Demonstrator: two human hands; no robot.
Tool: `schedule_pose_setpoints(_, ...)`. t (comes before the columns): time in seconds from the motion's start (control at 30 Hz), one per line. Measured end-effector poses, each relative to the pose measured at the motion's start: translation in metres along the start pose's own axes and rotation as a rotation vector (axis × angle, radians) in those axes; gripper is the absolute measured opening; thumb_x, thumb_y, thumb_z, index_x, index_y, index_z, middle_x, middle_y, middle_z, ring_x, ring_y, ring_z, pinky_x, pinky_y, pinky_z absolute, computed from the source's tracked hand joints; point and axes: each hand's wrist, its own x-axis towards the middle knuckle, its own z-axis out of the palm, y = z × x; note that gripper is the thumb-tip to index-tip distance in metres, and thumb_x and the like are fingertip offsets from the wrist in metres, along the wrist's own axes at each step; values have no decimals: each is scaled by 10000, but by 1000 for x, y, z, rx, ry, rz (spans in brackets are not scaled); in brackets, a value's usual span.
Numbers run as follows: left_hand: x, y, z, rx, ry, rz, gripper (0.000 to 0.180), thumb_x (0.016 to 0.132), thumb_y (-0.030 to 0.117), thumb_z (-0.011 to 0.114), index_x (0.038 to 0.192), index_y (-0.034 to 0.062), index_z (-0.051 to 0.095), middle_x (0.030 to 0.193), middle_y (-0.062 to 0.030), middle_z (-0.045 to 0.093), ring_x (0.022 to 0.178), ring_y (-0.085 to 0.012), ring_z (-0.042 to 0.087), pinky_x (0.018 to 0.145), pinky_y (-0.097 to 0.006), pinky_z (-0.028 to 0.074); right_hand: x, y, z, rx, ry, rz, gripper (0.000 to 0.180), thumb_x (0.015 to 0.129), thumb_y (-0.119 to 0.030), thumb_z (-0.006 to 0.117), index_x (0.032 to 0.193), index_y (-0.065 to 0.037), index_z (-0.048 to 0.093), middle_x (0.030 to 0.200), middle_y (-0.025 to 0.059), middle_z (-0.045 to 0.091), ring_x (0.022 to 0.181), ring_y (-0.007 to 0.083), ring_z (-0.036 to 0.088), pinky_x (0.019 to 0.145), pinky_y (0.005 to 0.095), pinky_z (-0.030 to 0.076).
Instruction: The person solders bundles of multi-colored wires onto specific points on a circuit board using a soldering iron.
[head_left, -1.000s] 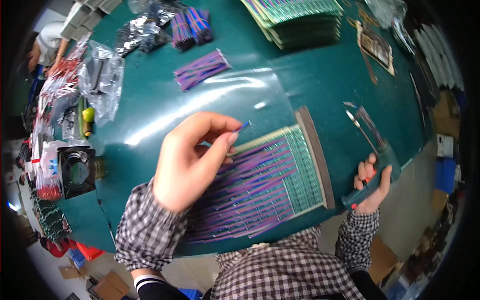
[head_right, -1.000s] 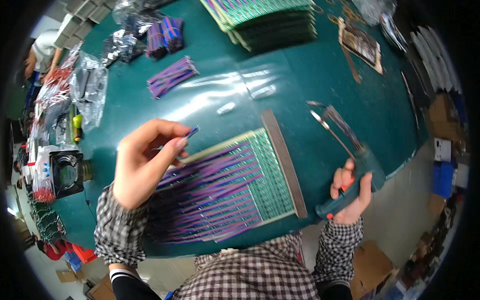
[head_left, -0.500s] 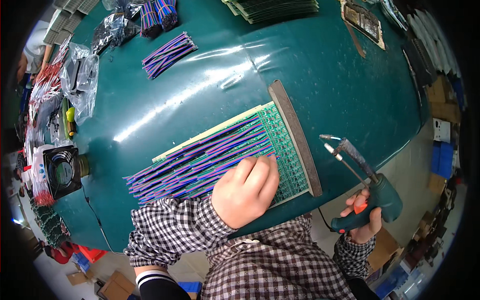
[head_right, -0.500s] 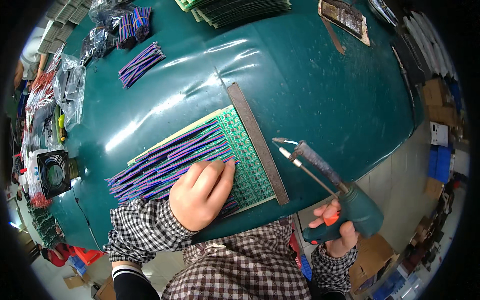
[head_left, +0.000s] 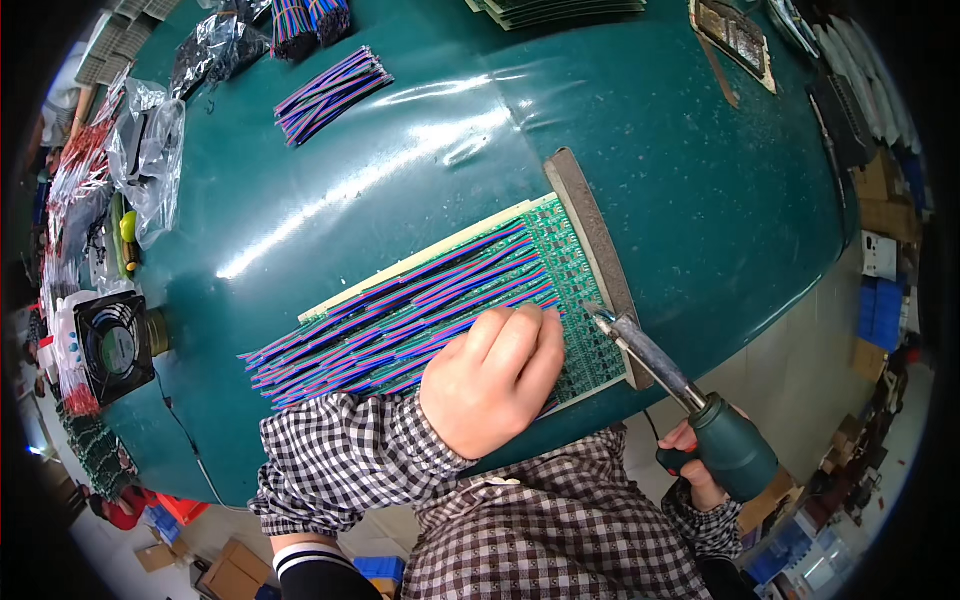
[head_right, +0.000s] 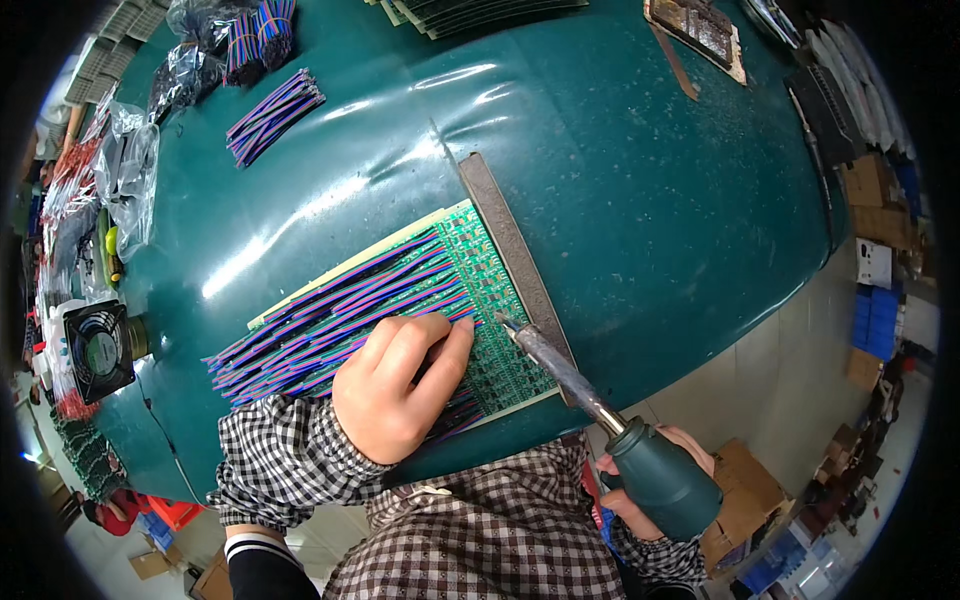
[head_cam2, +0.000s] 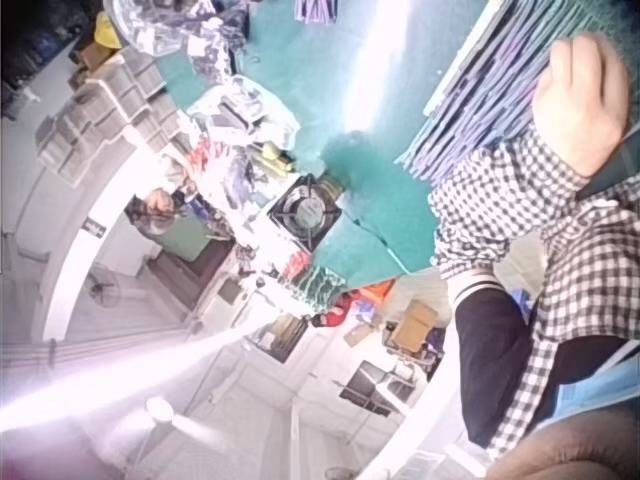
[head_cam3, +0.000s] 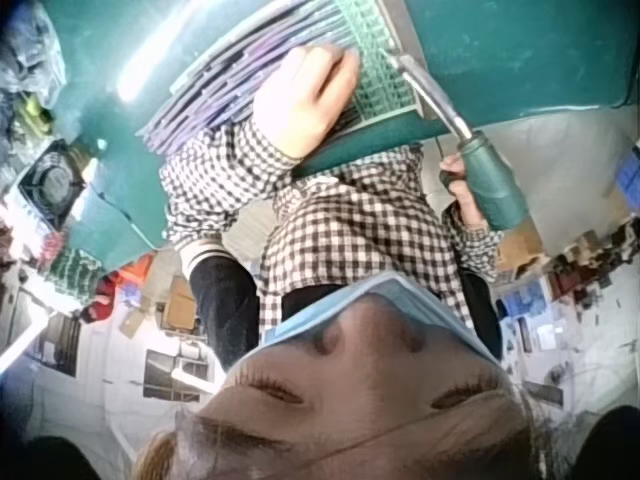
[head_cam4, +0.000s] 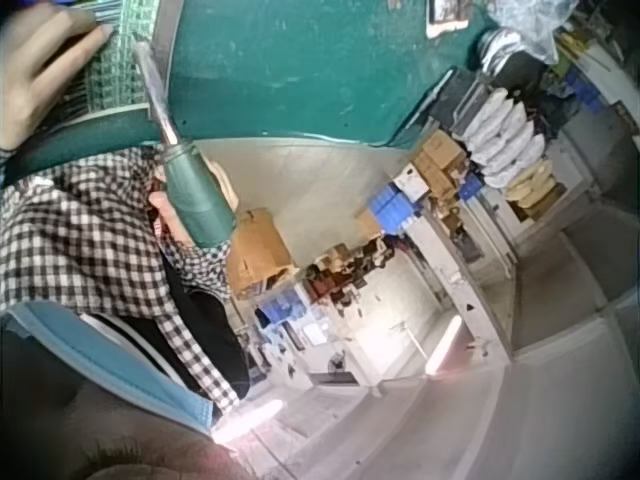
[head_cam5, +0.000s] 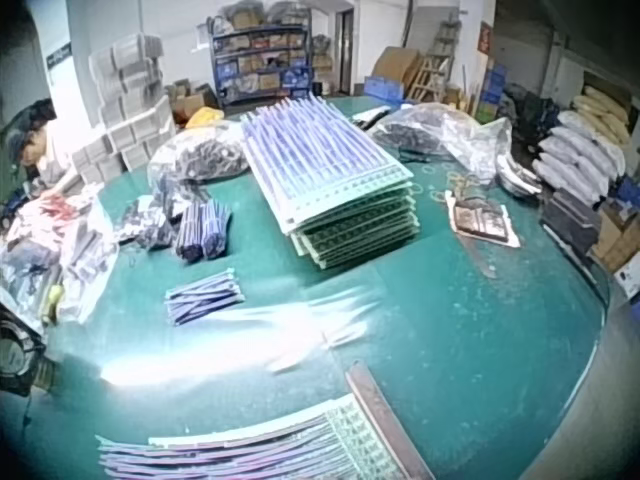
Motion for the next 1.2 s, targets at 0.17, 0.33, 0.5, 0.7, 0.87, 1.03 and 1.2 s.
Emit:
schedule_pose_setpoints(0.17,0,-2,-1,-31,-21,1,375,754,64,700,1117,-22,742,1024,-88,643,863,-216,652,711,-308,559,0,-5,5,-52,8,22,529,786,-500,910,1005,-38,775,998,112,768,806,273,729,763,394,573)
schedule_pose_setpoints(0.33,1,-2,-1,-43,-16,-8,377,751,64,703,1115,-22,743,1025,-90,644,858,-217,651,702,-306,555,-1,3,-1,-117,-59,22,655,741,-461,952,1127,24,741,1051,158,758,863,308,739,809,399,590)
schedule_pose_setpoints(0.5,2,-2,-2,-44,-12,-10,377,744,67,704,1109,-22,744,1023,-93,646,853,-220,652,692,-308,553,0,2,0,-143,-83,38,667,733,-443,956,1141,35,733,1058,162,758,872,313,741,812,400,591)
schedule_pose_setpoints(0.7,1,-2,-1,-45,-13,-15,383,736,72,699,1105,-23,743,1029,-97,649,854,-225,655,696,-312,555,0,1,3,-151,-63,63,656,731,-453,954,1135,17,740,1063,165,756,873,316,741,801,401,594)
schedule_pose_setpoints(0.87,1,-2,-2,-62,-15,-15,386,736,74,698,1107,-24,741,1032,-102,649,857,-229,657,698,-316,556,-1,1,3,-190,-99,37,670,732,-471,953,1129,22,733,1034,144,759,870,301,741,803,401,592)
schedule_pose_setpoints(1.03,1,-2,-1,-60,-15,-16,394,731,76,701,1110,-24,741,1034,-102,649,858,-229,657,699,-316,557,-3,-4,5,-82,22,91,707,738,-476,955,1145,47,709,996,121,765,884,277,744,828,397,586)
schedule_pose_setpoints(1.2,1,-1,-1,-41,-11,-18,397,725,77,703,1107,-26,744,1031,-101,649,858,-227,658,697,-313,557,-3,5,-1,-152,-44,25,722,724,-483,960,1147,46,711,1019,141,763,888,294,746,840,400,588)
